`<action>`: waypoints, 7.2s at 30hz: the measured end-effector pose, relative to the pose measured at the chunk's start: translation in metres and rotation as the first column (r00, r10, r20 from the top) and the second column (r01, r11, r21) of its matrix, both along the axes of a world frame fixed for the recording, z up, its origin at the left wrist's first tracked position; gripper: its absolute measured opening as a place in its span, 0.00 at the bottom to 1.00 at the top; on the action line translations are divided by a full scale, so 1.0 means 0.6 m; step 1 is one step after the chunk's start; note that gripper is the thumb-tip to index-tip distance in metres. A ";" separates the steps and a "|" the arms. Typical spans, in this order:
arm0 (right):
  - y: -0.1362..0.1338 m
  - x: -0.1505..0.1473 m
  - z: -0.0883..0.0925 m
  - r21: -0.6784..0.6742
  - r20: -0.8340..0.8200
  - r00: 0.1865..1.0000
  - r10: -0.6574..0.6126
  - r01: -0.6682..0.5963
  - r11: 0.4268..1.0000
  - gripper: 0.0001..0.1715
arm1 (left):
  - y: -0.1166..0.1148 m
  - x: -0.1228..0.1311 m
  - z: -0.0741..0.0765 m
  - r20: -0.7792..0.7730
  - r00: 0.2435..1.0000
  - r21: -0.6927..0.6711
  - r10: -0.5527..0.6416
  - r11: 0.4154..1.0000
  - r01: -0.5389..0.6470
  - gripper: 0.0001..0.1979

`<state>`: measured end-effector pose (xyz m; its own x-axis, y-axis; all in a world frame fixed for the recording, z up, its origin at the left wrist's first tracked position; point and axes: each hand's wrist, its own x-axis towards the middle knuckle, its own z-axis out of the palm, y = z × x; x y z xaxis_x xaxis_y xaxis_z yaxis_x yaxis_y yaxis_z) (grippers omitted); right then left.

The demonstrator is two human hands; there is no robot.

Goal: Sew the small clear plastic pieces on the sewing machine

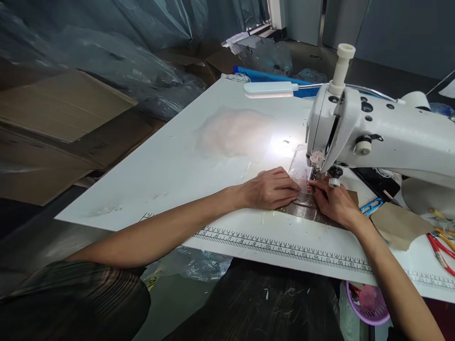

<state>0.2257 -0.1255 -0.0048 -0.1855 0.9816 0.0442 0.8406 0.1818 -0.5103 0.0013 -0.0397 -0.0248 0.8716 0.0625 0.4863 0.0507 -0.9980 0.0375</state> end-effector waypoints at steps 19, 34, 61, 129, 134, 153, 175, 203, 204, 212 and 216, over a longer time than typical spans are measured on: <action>-0.019 -0.015 -0.025 0.167 0.263 0.965 0.007 -0.052 0.985 0.25 | 0.002 0.004 -0.007 0.035 0.999 0.051 0.019 0.998 -0.021 0.14; -0.021 -0.005 -0.032 0.212 0.224 0.973 0.058 -0.106 0.971 0.24 | 0.004 0.002 -0.004 -0.005 1.000 0.025 -0.010 1.000 0.010 0.13; -0.029 0.006 -0.014 0.264 0.020 0.997 0.074 -0.077 0.962 0.22 | 0.004 0.000 -0.010 0.017 1.000 0.027 0.003 1.000 -0.003 0.14; -0.044 -0.028 0.001 0.181 0.300 0.942 0.149 -0.209 0.961 0.22 | 0.024 -0.005 -0.003 -0.033 0.997 0.077 0.076 0.994 -0.074 0.21; -0.044 -0.029 0.001 0.181 0.291 0.945 0.147 -0.205 0.962 0.22 | 0.020 -0.005 -0.008 -0.010 0.998 0.089 0.061 0.994 -0.060 0.21; -0.045 -0.031 0.003 0.174 0.313 0.940 0.139 -0.200 0.964 0.22 | 0.013 -0.001 0.000 -0.009 0.989 0.119 0.147 0.982 -0.145 0.27; -0.044 -0.022 -0.016 0.198 0.248 0.968 0.039 -0.090 0.976 0.22 | 0.050 0.044 0.042 -0.343 0.934 0.061 0.097 0.995 -0.081 0.17; -0.041 -0.018 -0.017 0.190 0.160 0.985 0.061 -0.091 0.978 0.22 | 0.046 0.038 0.004 -0.159 0.983 -0.104 0.087 0.989 -0.104 0.20; -0.041 -0.018 -0.016 0.191 0.161 0.985 0.061 -0.092 0.977 0.22 | 0.045 0.038 0.005 -0.158 0.983 -0.098 0.090 0.989 -0.106 0.20; -0.041 -0.020 -0.019 0.207 0.198 0.980 0.038 -0.080 0.975 0.21 | 0.043 0.038 0.007 -0.174 0.977 -0.073 0.121 0.988 -0.135 0.18; -0.042 -0.020 -0.022 0.227 0.211 0.977 0.027 -0.076 0.971 0.21 | 0.042 0.038 0.009 -0.189 0.974 -0.076 0.123 0.987 -0.140 0.19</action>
<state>0.2135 -0.1506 -0.0179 -0.2645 0.9375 0.2261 0.9091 0.3206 -0.2660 0.0242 -0.0143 -0.0194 0.9265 0.2183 0.3064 0.1956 -0.9752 0.1033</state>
